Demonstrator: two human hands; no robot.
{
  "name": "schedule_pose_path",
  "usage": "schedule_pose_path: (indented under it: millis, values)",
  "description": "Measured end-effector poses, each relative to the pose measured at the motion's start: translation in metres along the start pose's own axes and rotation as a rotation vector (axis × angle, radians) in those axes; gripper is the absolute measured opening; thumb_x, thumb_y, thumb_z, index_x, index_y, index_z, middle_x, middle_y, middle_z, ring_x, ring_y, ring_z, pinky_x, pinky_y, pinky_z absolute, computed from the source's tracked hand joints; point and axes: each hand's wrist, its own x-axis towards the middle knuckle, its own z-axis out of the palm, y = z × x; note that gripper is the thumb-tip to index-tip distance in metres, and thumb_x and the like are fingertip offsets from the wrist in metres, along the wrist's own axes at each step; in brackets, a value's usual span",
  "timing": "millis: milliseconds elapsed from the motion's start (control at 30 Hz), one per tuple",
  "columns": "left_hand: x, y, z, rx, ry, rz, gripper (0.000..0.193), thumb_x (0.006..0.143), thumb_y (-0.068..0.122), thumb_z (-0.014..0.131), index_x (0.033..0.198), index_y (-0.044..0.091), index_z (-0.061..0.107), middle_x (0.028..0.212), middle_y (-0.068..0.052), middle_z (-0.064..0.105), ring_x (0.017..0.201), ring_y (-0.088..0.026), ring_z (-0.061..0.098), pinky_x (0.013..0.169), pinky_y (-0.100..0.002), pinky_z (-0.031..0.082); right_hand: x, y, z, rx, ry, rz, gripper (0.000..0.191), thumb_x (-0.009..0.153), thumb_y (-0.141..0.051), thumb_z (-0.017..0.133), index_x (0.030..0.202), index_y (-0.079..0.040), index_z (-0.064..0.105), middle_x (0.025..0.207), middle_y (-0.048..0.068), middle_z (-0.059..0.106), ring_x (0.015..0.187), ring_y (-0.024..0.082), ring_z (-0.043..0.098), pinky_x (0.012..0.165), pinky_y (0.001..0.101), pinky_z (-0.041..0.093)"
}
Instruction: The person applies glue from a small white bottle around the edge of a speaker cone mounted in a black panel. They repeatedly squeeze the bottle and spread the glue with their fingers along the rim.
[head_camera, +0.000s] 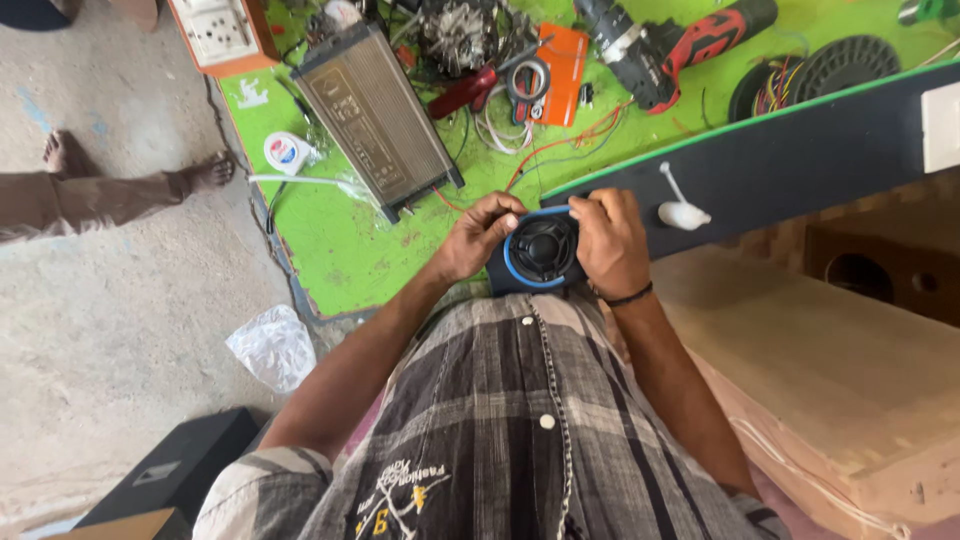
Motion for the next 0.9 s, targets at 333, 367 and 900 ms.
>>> schedule_pose_path:
  millis: [333, 367, 900]
  values:
    - [-0.004, -0.010, 0.001, 0.084, 0.065, -0.045, 0.038, 0.101, 0.028, 0.068, 0.127, 0.001, 0.071, 0.121, -0.008, 0.076, 0.110, -0.012, 0.067, 0.100, -0.029, 0.052, 0.004, -0.005, 0.008, -0.044, -0.022, 0.111, 0.014, 0.093, 0.003, 0.068, 0.106, -0.003, 0.065, 0.102, 0.014, 0.062, 0.096, 0.037, 0.061, 0.081, 0.0465, 0.050]
    - [-0.003, -0.009, 0.000, 0.105, 0.060, -0.047, 0.039, 0.100, 0.028, 0.069, 0.128, 0.001, 0.071, 0.123, -0.009, 0.075, 0.111, -0.012, 0.067, 0.100, -0.029, 0.052, 0.001, -0.008, 0.005, -0.042, -0.045, 0.141, 0.013, 0.093, 0.002, 0.067, 0.104, -0.003, 0.065, 0.101, 0.014, 0.061, 0.096, 0.037, 0.061, 0.082, 0.0469, 0.050]
    - [-0.015, 0.027, 0.004, 0.504, -0.030, 0.085, 0.046, 0.106, 0.032, 0.059, 0.142, 0.004, 0.059, 0.130, -0.020, 0.071, 0.118, -0.024, 0.069, 0.101, -0.037, 0.053, 0.012, -0.002, -0.015, 0.065, -0.227, 0.039, 0.033, 0.089, 0.002, 0.065, 0.116, -0.014, 0.077, 0.101, 0.008, 0.063, 0.095, 0.032, 0.061, 0.083, 0.0429, 0.051]
